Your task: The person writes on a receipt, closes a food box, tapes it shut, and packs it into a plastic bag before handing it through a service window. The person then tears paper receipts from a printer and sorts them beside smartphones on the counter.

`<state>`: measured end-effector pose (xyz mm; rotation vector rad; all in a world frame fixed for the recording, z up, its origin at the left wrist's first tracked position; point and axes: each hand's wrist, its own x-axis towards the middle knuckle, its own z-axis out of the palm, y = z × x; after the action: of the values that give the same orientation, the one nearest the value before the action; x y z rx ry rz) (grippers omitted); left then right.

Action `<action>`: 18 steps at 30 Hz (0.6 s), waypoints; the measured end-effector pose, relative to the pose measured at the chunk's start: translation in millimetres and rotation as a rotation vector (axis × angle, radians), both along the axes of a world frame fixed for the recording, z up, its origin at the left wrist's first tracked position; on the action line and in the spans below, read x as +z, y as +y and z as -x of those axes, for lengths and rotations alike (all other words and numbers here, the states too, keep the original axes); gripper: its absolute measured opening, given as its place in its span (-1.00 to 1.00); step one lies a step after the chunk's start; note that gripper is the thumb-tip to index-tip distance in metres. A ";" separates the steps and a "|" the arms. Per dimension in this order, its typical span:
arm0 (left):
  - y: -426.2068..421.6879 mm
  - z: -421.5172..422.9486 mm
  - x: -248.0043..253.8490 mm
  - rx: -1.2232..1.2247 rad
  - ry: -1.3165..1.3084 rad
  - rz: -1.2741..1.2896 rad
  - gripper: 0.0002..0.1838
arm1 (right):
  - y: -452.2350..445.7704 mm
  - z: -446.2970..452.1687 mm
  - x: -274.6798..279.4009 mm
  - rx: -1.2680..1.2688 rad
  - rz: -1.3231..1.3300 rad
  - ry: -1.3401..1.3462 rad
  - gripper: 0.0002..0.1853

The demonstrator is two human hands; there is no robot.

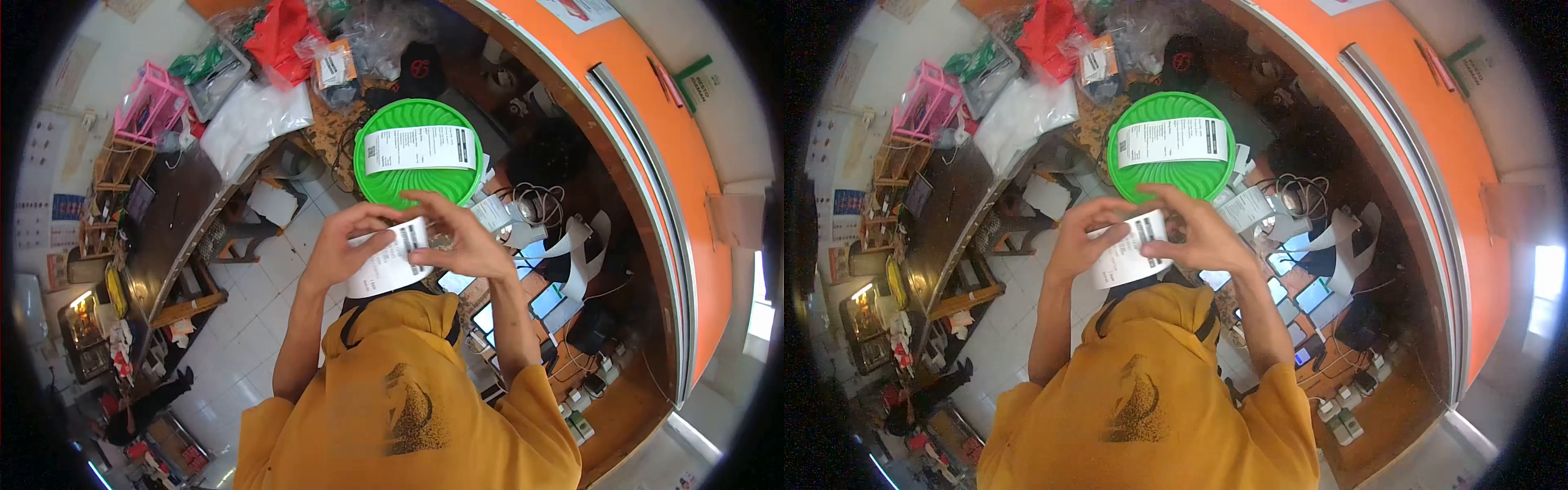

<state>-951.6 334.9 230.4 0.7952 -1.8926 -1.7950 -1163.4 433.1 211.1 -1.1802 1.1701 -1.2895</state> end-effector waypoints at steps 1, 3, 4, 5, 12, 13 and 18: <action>-1.2 -0.7 1.8 -0.015 -0.052 -0.027 -0.67 | -0.8 -4.4 1.0 0.086 -0.069 0.003 -0.33; -2.4 -4.9 5.5 -0.050 -0.156 -0.082 -0.64 | -1.5 19.6 -1.9 -0.036 -0.132 -0.027 -0.42; -3.2 -14.4 -0.5 -0.018 -0.149 -0.075 -0.69 | -1.7 32.1 -5.7 -0.138 -0.102 -0.071 -0.44; -5.9 -27.4 -8.8 0.006 -0.172 -0.056 -0.72 | -1.3 45.3 -9.6 -0.243 -0.071 -0.113 -0.45; -14.7 -76.2 -20.8 0.111 -0.250 -0.085 -0.80 | 16.3 101.6 -7.8 -0.238 -0.181 0.162 -0.51; -15.0 -77.3 -19.3 0.110 -0.256 -0.067 -0.80 | 15.6 101.1 -4.4 -0.224 -0.193 0.201 -0.51; -9.0 -65.0 -15.0 0.091 -0.212 0.056 -0.85 | 7.8 64.7 23.9 -0.292 0.082 0.901 -0.55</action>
<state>-886.6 325.9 215.4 1.0704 -1.9929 -1.6508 -1228.2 440.9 235.0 -1.7812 2.0025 -1.0155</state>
